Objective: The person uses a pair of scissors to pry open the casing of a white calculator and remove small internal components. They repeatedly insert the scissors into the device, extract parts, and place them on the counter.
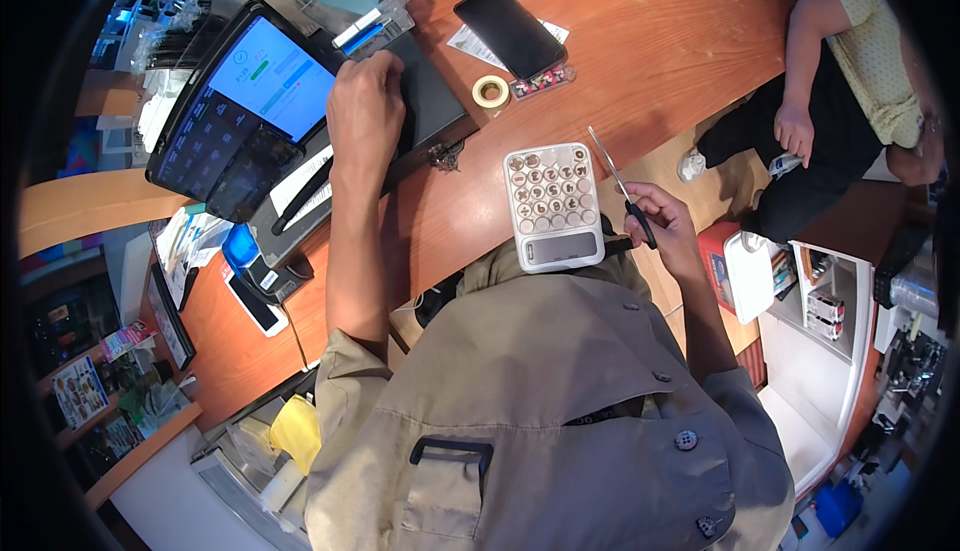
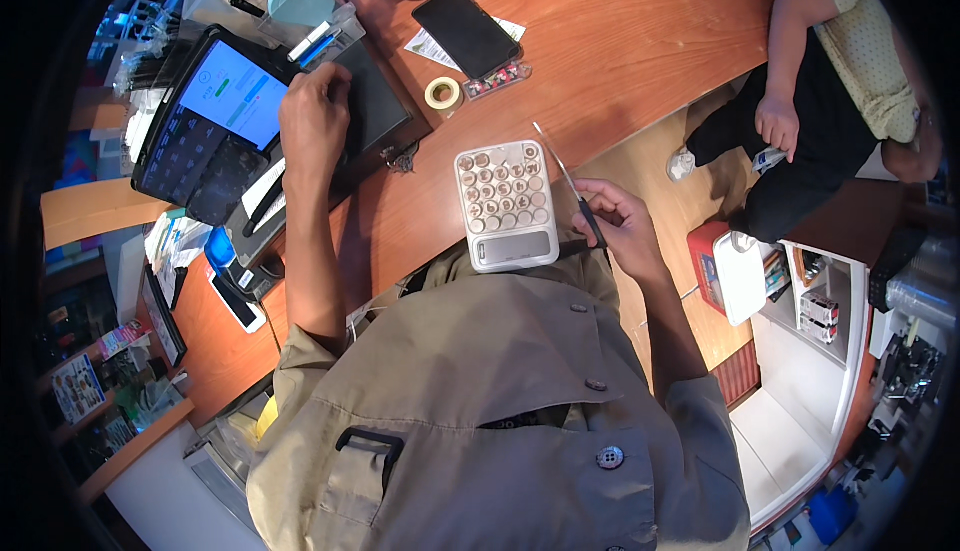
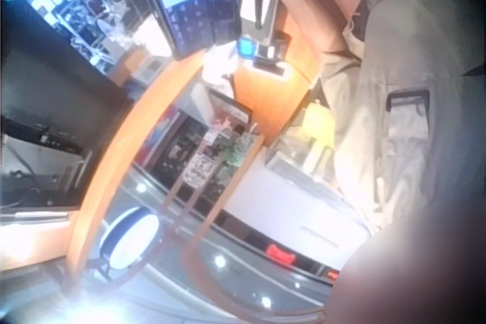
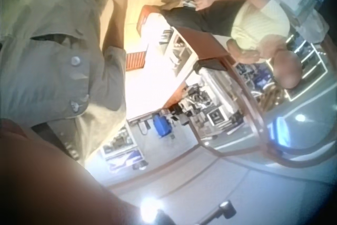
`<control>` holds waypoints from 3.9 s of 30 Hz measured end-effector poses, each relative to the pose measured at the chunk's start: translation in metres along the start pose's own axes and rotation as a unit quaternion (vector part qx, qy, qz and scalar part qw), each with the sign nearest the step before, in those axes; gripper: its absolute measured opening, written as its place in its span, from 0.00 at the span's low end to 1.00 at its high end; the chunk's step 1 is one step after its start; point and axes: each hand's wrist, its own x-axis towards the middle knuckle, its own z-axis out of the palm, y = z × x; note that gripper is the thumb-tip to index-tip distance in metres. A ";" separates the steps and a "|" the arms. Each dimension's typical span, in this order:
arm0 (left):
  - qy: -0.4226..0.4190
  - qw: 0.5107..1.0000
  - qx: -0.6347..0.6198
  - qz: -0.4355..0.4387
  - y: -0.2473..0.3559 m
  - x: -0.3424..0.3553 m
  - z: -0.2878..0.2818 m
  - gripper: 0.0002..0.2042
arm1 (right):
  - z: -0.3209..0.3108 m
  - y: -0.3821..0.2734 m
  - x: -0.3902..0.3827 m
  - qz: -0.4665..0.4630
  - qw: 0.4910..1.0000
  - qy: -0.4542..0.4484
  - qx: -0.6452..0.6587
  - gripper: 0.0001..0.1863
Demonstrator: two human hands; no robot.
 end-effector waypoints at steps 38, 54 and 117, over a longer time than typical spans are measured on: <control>-0.029 0.972 -0.216 0.083 0.117 -0.120 0.073 0.14 | -0.023 -0.057 0.036 0.078 0.980 -0.112 -0.144 0.21; -0.015 0.974 -0.209 0.083 0.115 -0.121 0.076 0.14 | -0.018 -0.068 0.036 0.042 0.949 -0.090 -0.300 0.24; -0.525 0.807 -0.248 0.110 0.100 0.025 0.094 0.09 | -0.040 -0.070 0.050 0.092 0.962 -0.141 -0.215 0.22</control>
